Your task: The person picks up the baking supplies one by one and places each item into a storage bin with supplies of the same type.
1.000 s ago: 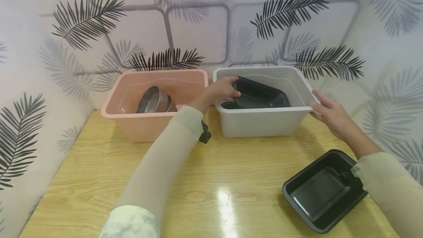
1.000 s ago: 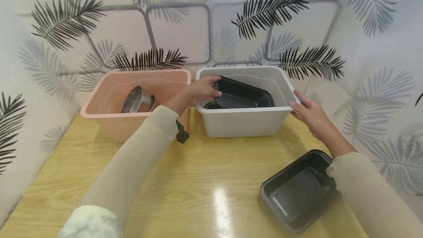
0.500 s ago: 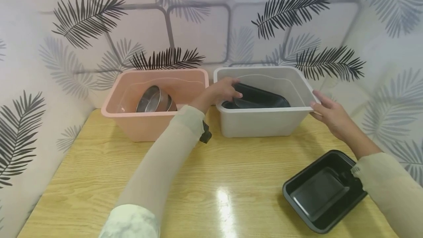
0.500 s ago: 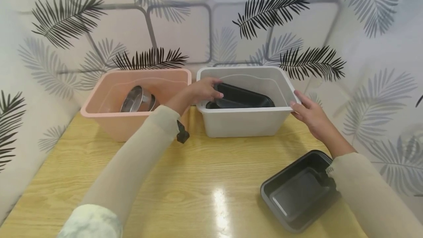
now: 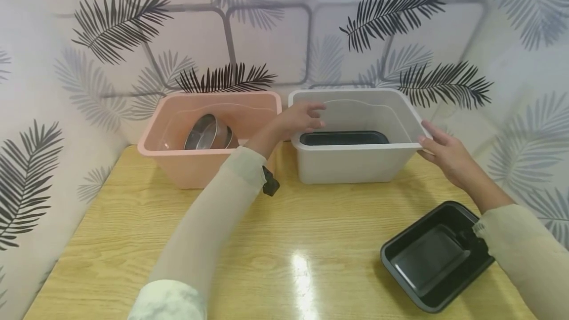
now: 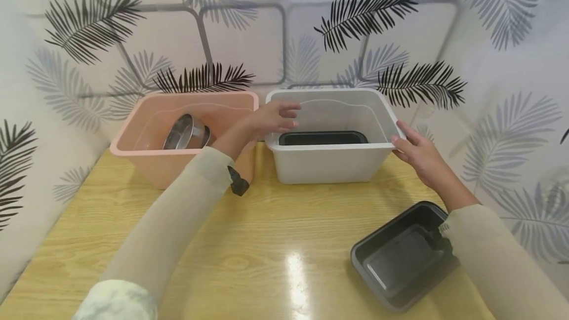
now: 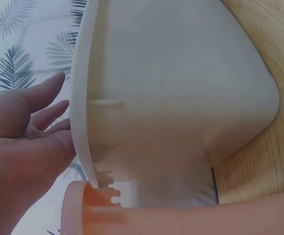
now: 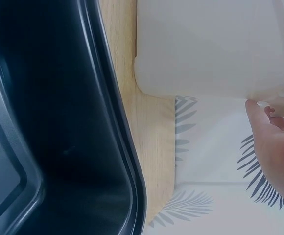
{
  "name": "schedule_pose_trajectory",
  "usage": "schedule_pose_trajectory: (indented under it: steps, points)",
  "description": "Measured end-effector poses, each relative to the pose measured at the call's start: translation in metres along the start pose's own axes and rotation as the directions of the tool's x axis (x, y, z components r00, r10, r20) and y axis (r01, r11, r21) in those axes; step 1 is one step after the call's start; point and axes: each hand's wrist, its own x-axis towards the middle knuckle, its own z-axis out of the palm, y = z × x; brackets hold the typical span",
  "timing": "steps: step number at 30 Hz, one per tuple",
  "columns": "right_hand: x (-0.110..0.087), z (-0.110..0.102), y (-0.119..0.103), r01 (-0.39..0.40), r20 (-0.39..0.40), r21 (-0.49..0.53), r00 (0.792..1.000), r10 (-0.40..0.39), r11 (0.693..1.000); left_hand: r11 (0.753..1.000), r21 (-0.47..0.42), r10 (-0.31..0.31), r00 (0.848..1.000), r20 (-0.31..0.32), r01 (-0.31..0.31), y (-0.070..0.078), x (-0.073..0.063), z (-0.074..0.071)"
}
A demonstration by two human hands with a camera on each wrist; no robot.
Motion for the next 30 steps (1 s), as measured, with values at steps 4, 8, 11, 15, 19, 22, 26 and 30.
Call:
schedule_pose_trajectory:
  steps: [4, 8, 11, 15, 19, 22, 26, 30]
  points:
    - [0.0, -0.001, 0.002, 0.016, 0.016, 0.038, 1.0, -0.016, 0.999, 0.996, -0.07, 0.062, 0.998, 0.01, -0.062, -0.004, -0.007, 0.004]
    - [0.0, 0.0, 0.003, 0.021, 0.017, 0.045, 1.0, -0.022, 0.999, 0.986, -0.104, 0.129, 0.992, 0.009, -0.127, -0.006, -0.018, 0.01]
    - [0.0, 0.0, 0.002, 0.019, 0.015, 0.034, 1.0, -0.02, 0.999, 0.98, -0.111, 0.167, 0.986, -0.008, -0.166, -0.007, -0.029, 0.017]
    - [0.0, 0.001, 0.0, 0.02, 0.021, 0.033, 1.0, -0.02, 0.999, 0.971, -0.134, 0.194, 0.981, -0.028, -0.196, -0.007, -0.045, 0.032]
    - [-0.001, 0.001, 0.0, 0.021, 0.024, 0.05, 0.999, -0.023, 0.999, 0.962, -0.186, 0.2, 0.98, -0.005, -0.198, -0.011, -0.065, 0.051]
    - [-0.001, 0.002, 0.001, 0.023, 0.021, 0.051, 0.999, -0.024, 0.998, 0.959, -0.202, 0.206, 0.979, 0.004, -0.201, -0.017, -0.078, 0.065]
    - [-0.001, 0.001, 0.001, 0.024, 0.018, 0.058, 1.0, -0.025, 0.998, 0.952, -0.206, 0.23, 0.973, -0.01, -0.227, -0.031, -0.09, 0.081]
    - [-0.001, 0.001, 0.001, 0.018, 0.015, 0.071, 1.0, -0.02, 0.997, 0.946, -0.212, 0.24, 0.969, -0.054, -0.247, -0.048, -0.097, 0.099]
